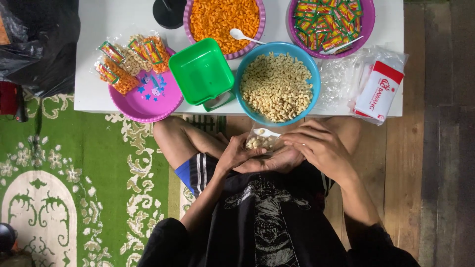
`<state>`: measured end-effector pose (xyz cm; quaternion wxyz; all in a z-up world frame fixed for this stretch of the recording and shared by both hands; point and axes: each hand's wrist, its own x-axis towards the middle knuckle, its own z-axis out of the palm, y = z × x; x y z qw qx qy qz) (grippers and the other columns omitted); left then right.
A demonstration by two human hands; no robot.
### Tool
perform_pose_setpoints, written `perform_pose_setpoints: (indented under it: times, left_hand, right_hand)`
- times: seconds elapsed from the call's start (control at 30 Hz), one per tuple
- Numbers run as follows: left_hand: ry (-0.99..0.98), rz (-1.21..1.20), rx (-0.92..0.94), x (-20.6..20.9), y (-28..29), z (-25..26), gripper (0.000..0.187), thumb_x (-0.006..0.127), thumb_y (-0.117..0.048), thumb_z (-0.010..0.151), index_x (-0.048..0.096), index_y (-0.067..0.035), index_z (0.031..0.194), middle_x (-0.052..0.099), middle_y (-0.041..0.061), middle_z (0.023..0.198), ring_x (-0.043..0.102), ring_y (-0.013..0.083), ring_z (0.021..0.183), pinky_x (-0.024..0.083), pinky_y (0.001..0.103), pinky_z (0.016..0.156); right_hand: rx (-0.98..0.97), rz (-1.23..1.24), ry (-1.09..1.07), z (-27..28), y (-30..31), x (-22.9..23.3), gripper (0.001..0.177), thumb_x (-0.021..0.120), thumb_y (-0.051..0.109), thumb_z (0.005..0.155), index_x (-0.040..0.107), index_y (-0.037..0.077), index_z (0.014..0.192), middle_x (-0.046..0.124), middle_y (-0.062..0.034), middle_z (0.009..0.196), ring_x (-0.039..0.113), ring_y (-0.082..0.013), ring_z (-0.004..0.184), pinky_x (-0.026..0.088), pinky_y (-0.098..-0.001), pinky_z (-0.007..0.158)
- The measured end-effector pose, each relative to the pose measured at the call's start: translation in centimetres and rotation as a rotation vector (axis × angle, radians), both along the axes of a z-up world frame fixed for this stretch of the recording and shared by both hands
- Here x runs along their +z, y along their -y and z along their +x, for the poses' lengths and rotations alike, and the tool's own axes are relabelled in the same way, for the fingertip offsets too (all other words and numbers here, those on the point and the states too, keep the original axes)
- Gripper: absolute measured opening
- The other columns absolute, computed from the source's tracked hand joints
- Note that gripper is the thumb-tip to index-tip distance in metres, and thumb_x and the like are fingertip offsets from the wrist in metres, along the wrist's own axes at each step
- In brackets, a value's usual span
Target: A person is sitting on the floor and using a spoon to pack small white snacks from a bowl into a plastic bag.
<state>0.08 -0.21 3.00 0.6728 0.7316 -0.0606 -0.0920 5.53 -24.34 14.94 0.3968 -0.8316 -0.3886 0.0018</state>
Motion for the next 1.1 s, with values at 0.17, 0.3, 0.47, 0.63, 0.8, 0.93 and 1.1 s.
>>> perform_pose_setpoints:
  times: [0.17,0.3,0.47,0.63,0.8,0.93,1.1]
  left_hand:
    - [0.008,0.013,-0.013,-0.2,-0.1,-0.4,0.035,0.087,-0.029,0.085,0.069,0.001,0.094,0.058,0.012,0.064,0.049,0.0152,0.057,0.035,0.029,0.049]
    - [0.017,0.054,-0.018,1.0,0.0,-0.1,0.035,0.088,-0.029,0.082,0.066,-0.003,0.084,0.056,0.007,0.063,0.05,0.0157,0.059,0.036,0.032,0.051]
    - [0.038,0.024,0.005,2.1,0.0,-0.1,0.034,0.087,-0.029,0.084,0.065,-0.004,0.084,0.053,0.009,0.061,0.046,0.0139,0.057,0.034,0.03,0.051]
    - [0.022,0.017,0.009,0.4,-0.2,-0.7,0.034,0.088,-0.029,0.083,0.065,-0.004,0.085,0.056,0.008,0.063,0.048,0.0136,0.059,0.034,0.03,0.053]
    - [0.012,0.018,0.023,0.7,-0.4,-0.9,0.035,0.089,-0.03,0.082,0.067,-0.004,0.09,0.061,0.009,0.066,0.052,0.0143,0.062,0.037,0.031,0.054]
    - [0.025,0.01,0.027,-0.2,-0.5,-1.0,0.034,0.088,-0.028,0.084,0.068,-0.002,0.093,0.061,0.011,0.067,0.051,0.0161,0.06,0.037,0.031,0.054]
    - [-0.025,0.034,0.034,-1.7,-0.7,-1.3,0.04,0.088,-0.031,0.084,0.072,-0.003,0.106,0.07,0.015,0.08,0.058,0.0167,0.07,0.041,0.031,0.057]
  right_hand:
    - [0.006,-0.108,0.044,-0.5,0.4,1.2,0.02,0.064,0.001,0.093,0.075,0.01,0.108,0.076,-0.0045,0.103,0.067,-0.0296,0.09,0.055,-0.0437,0.076]
    - [0.089,-0.153,-0.055,-0.4,0.3,0.9,0.019,0.062,0.003,0.094,0.076,0.009,0.105,0.077,-0.0032,0.106,0.066,-0.0276,0.091,0.055,-0.0402,0.076]
    - [0.106,-0.23,0.01,-0.3,0.3,0.4,0.018,0.058,0.009,0.099,0.074,0.013,0.106,0.075,0.0013,0.109,0.064,-0.024,0.094,0.055,-0.0366,0.078]
    - [0.151,-0.227,-0.059,0.1,-0.3,1.7,0.019,0.059,0.009,0.097,0.075,0.01,0.107,0.075,-0.0026,0.107,0.063,-0.0269,0.094,0.054,-0.0394,0.077]
    - [0.159,-0.261,-0.032,0.4,-0.4,1.4,0.017,0.062,0.011,0.095,0.075,0.012,0.106,0.075,-0.0009,0.105,0.064,-0.0256,0.091,0.054,-0.0394,0.077]
    - [0.134,-0.177,-0.04,0.5,0.1,0.6,0.018,0.065,0.011,0.094,0.076,0.013,0.108,0.076,0.0004,0.103,0.065,-0.0224,0.087,0.054,-0.0353,0.075]
    - [-0.08,-0.004,-0.028,1.1,1.4,2.0,0.018,0.073,0.003,0.089,0.078,0.012,0.105,0.078,-0.0021,0.09,0.07,-0.0196,0.078,0.055,-0.0309,0.073]
